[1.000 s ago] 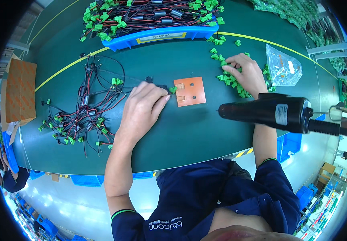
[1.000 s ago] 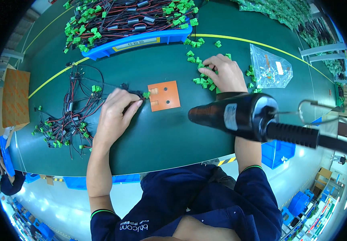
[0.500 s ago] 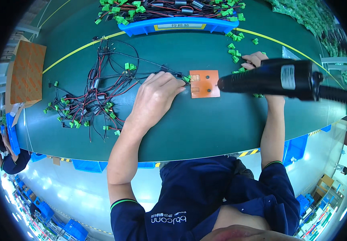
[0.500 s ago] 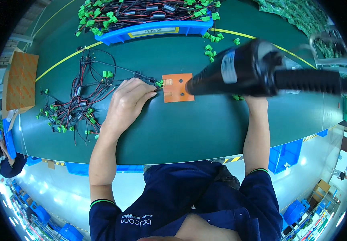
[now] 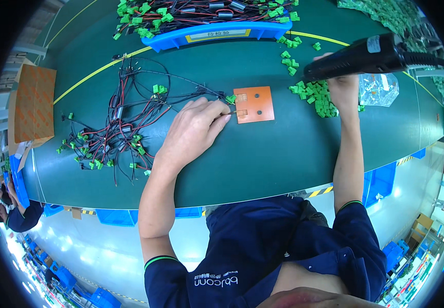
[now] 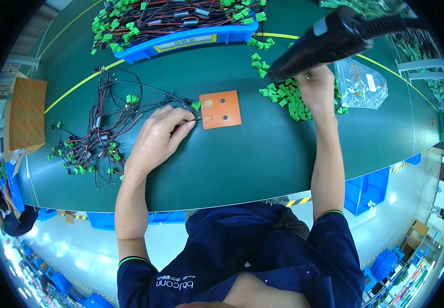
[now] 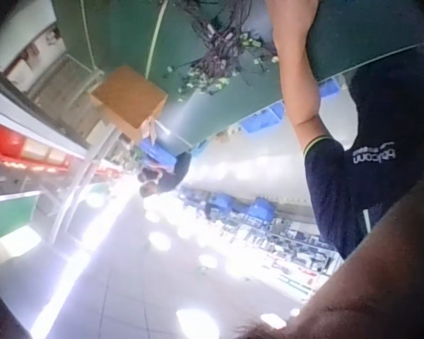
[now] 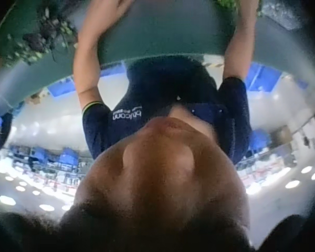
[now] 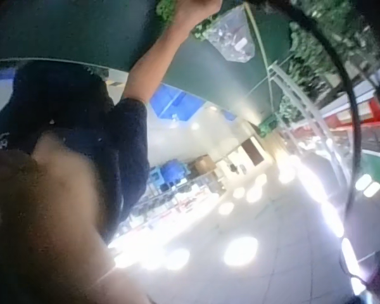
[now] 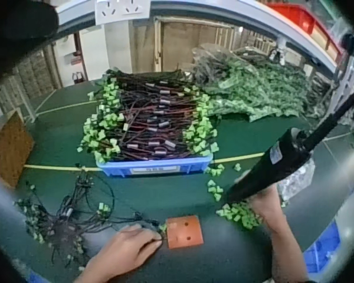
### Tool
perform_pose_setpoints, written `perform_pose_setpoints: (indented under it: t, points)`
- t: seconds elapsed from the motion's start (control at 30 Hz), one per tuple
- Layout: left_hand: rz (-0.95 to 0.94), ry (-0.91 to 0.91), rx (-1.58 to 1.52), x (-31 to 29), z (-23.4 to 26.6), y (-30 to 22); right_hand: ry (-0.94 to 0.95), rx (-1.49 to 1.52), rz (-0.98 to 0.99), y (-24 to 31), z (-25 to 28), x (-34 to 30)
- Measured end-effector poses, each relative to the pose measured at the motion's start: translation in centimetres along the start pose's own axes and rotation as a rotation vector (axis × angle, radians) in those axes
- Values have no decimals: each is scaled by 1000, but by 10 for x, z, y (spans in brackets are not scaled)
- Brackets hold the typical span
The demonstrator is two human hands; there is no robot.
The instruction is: The person assembles wire harnesses by hand, attaching green connectors to them using a heat gun.
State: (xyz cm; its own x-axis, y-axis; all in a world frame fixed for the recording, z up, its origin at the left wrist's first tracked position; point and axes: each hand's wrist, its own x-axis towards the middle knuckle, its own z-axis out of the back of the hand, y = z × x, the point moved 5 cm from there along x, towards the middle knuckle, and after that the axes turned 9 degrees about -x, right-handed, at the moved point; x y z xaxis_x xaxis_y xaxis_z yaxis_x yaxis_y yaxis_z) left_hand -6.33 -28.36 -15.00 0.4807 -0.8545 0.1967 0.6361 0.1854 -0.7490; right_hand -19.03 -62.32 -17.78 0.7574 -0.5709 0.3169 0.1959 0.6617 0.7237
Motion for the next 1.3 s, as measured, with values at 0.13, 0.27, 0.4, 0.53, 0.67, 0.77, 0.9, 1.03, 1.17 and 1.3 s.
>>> perform_pose_setpoints:
  t: [0.13, 0.27, 0.4, 0.53, 0.67, 0.77, 0.9, 1.03, 1.17, 1.3]
  points:
    - [26, 27, -147, 0, 2, 1, 8, 84, -10, 30, 1, 8]
    - [-65, 5, -148, 0, 2, 5, 273, 751, -124, 67, -27, 8]
    - [-57, 29, -144, 2, 1, 7, 571, 907, 14, 85, -55, -11]
    - [-21, 17, -213, 0, 4, 8, 666, 575, -105, 104, -75, -43]
    - [45, 49, -274, 0, 5, 12, 554, 330, 117, 121, -80, -56]
    - [143, 55, -339, 1, 6, 10, 523, 226, 236, 129, -78, -57]
    - [33, 38, -310, -1, 4, 14, 434, 197, 499, 135, -83, -58]
    - [-3, -5, -320, 0, 3, 14, 440, 163, 422, 138, -85, -64]
    - [26, 25, -339, 1, 2, 10, 496, 171, 286, 123, -86, -61]
    - [48, 36, -373, 0, 2, 11, 522, 155, 276, 127, -85, -60]
